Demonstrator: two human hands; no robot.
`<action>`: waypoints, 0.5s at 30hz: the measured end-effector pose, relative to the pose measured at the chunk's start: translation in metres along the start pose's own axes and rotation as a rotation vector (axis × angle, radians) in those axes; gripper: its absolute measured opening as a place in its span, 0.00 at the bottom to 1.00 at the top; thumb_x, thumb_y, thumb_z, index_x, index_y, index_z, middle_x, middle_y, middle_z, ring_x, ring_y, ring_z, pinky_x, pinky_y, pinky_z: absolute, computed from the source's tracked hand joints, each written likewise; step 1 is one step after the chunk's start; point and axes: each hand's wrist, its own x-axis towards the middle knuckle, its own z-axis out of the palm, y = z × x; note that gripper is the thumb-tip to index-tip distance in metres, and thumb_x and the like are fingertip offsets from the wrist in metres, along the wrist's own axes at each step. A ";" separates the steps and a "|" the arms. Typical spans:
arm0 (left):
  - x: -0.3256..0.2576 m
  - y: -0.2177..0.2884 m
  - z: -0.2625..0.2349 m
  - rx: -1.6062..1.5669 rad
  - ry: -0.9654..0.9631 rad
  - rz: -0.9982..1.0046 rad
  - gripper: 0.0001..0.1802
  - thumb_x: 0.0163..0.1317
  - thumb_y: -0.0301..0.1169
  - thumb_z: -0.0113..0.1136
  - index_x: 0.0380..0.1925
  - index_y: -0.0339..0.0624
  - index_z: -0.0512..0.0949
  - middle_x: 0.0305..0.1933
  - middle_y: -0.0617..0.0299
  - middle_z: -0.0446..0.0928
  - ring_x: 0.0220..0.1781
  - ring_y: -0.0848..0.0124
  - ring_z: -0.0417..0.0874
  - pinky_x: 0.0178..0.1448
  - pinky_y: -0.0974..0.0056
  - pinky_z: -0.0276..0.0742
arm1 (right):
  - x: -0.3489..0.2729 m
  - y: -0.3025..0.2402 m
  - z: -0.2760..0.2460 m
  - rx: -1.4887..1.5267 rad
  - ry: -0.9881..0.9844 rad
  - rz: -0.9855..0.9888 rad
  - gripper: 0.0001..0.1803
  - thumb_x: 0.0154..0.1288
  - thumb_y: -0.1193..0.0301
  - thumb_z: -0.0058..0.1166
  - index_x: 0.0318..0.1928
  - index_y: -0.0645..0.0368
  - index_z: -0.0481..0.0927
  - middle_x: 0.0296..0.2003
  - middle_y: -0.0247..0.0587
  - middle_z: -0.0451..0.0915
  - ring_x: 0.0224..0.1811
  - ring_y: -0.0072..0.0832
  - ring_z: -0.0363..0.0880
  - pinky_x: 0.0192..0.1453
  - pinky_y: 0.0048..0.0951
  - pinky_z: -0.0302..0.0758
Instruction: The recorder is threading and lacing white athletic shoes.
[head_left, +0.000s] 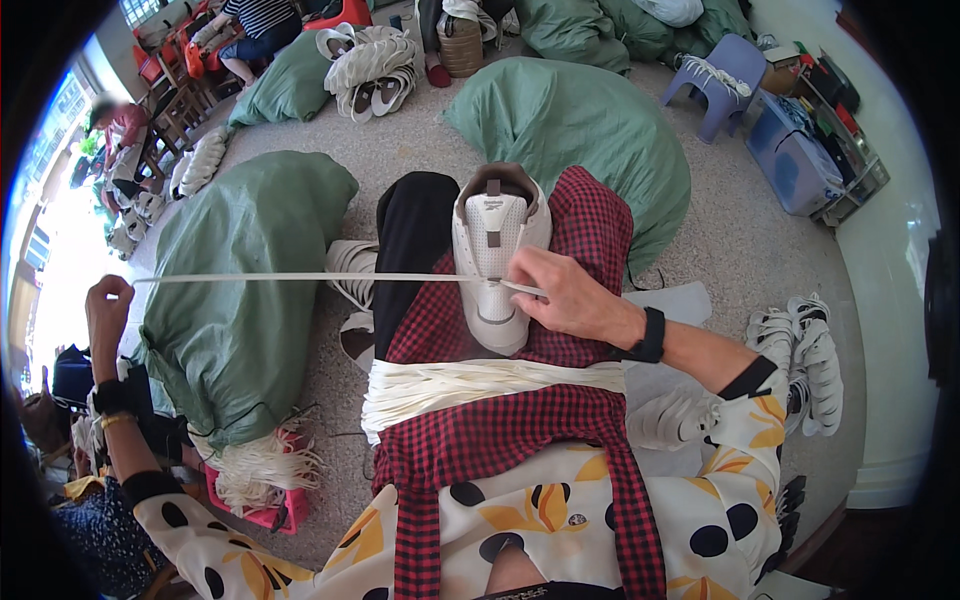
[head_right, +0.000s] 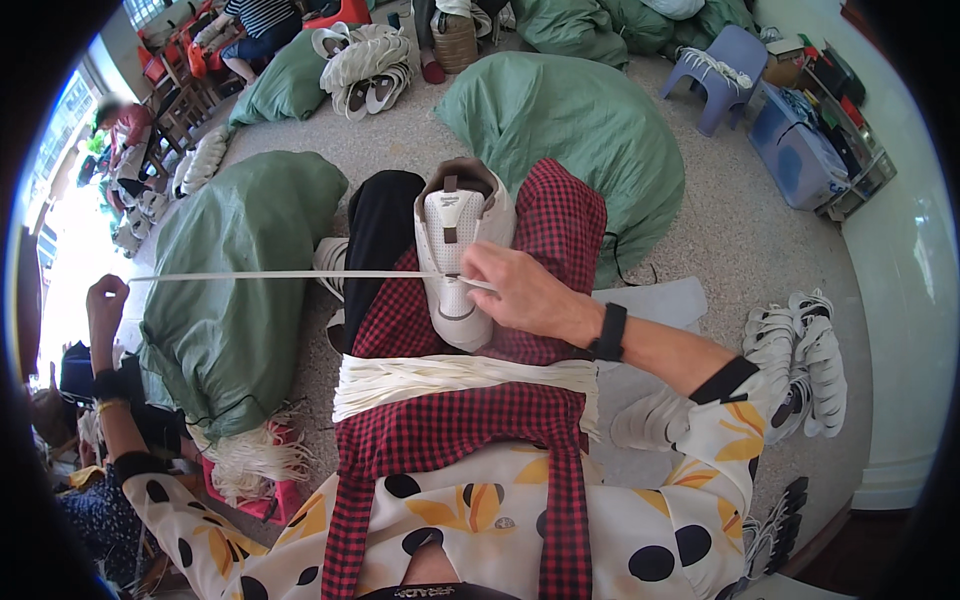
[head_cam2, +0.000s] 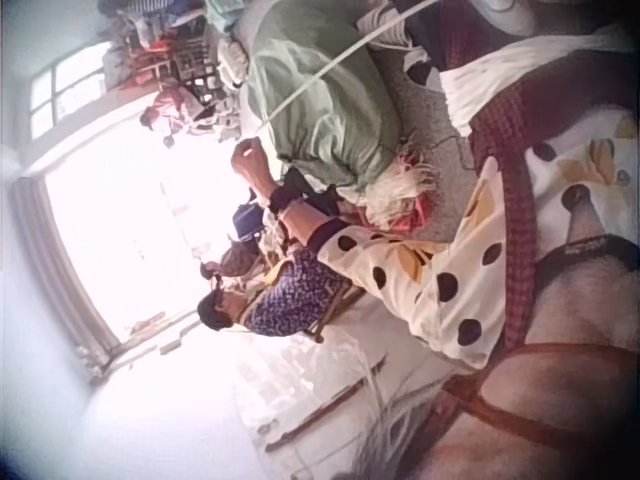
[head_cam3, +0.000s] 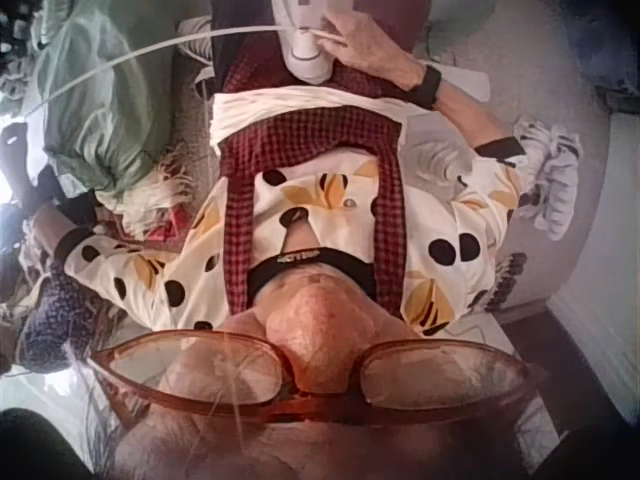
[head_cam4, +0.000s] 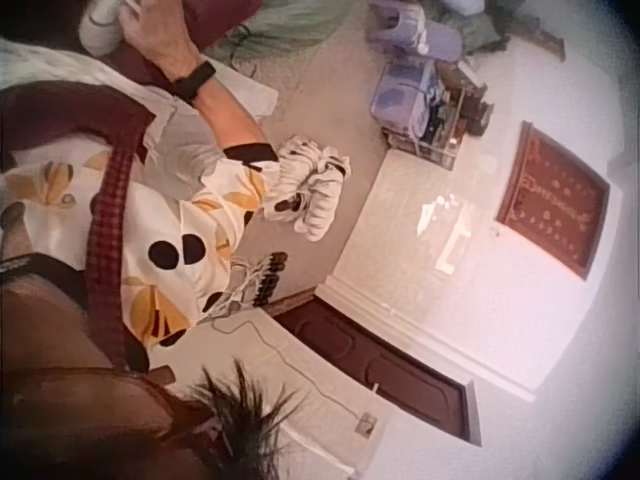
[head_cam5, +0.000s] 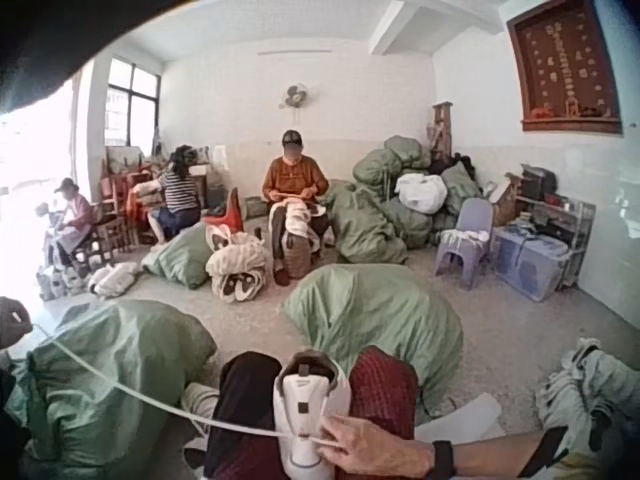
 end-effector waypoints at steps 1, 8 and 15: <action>0.000 0.002 0.000 0.005 -0.026 -0.023 0.07 0.55 0.28 0.63 0.28 0.34 0.80 0.25 0.60 0.78 0.29 0.72 0.78 0.36 0.63 0.75 | -0.011 0.000 -0.006 0.002 -0.008 -0.003 0.15 0.59 0.79 0.60 0.45 0.63 0.71 0.34 0.43 0.77 0.35 0.35 0.81 0.38 0.33 0.78; -0.011 0.039 0.065 0.041 0.016 0.005 0.07 0.50 0.28 0.63 0.27 0.34 0.81 0.27 0.48 0.81 0.32 0.57 0.83 0.42 0.56 0.78 | -0.088 0.008 -0.144 0.035 -0.215 0.581 0.07 0.69 0.72 0.52 0.37 0.61 0.82 0.18 0.26 0.74 0.18 0.13 0.67 0.21 0.21 0.63; -0.032 0.006 0.084 0.069 -0.006 -0.164 0.09 0.51 0.31 0.63 0.26 0.34 0.82 0.24 0.50 0.81 0.29 0.62 0.83 0.39 0.58 0.77 | -0.056 -0.043 -0.190 0.076 -0.158 0.735 0.05 0.66 0.74 0.54 0.35 0.62 0.83 0.19 0.25 0.74 0.19 0.11 0.70 0.22 0.20 0.65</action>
